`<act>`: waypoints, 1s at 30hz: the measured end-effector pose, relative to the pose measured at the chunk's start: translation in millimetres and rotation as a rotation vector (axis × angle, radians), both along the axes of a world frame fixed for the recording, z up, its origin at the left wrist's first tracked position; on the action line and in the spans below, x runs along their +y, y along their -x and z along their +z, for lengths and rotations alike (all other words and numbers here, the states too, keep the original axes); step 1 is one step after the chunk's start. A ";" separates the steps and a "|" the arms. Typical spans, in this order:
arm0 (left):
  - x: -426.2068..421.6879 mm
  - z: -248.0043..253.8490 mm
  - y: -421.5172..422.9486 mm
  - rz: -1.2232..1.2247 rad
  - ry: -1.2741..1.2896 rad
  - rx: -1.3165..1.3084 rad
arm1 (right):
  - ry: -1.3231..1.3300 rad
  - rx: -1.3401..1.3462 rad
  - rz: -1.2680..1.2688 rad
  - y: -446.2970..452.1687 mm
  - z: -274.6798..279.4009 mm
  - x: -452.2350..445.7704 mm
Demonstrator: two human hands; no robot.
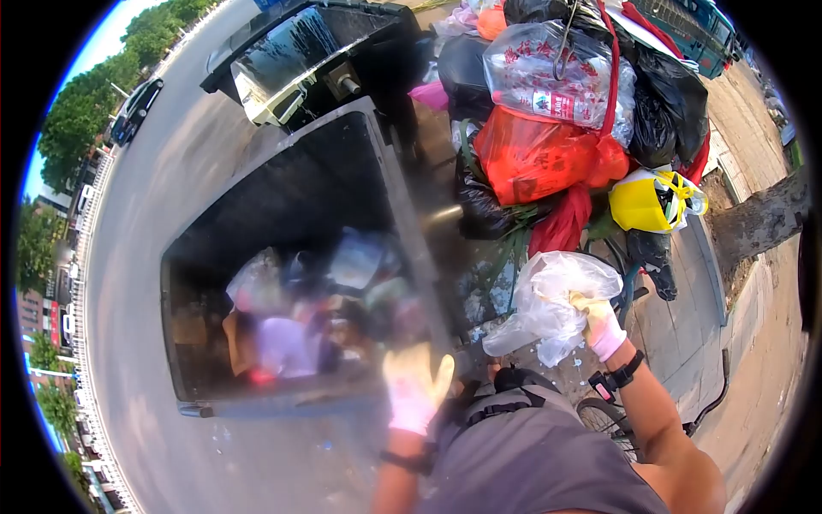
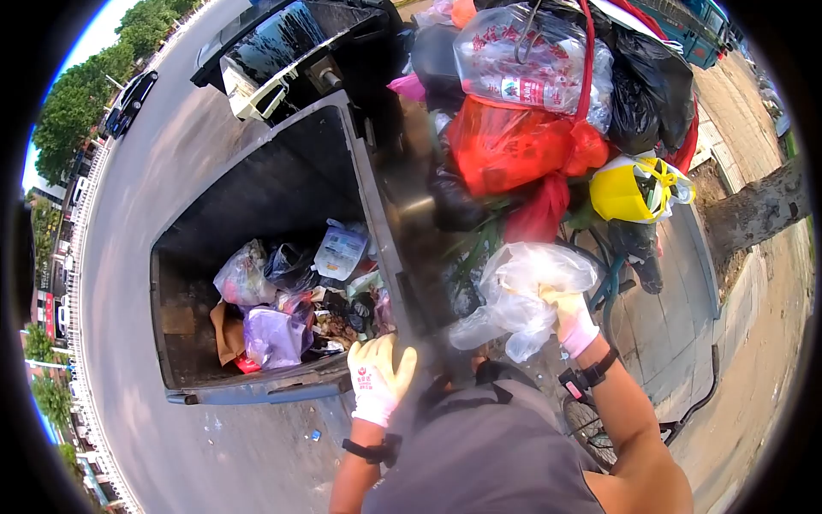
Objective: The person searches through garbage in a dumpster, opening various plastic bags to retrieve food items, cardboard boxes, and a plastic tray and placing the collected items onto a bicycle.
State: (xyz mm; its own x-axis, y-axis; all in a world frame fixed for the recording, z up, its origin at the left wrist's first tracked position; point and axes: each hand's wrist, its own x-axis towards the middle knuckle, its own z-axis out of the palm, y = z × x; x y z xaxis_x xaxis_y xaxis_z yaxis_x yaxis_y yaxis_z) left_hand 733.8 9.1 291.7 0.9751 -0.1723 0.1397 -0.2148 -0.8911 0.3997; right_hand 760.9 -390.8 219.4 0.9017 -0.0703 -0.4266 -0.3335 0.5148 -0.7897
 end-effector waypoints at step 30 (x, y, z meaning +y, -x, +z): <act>68.2 6.0 44.9 -0.342 0.200 -0.090 | 0.626 -0.629 0.538 -82.2 196.4 206.1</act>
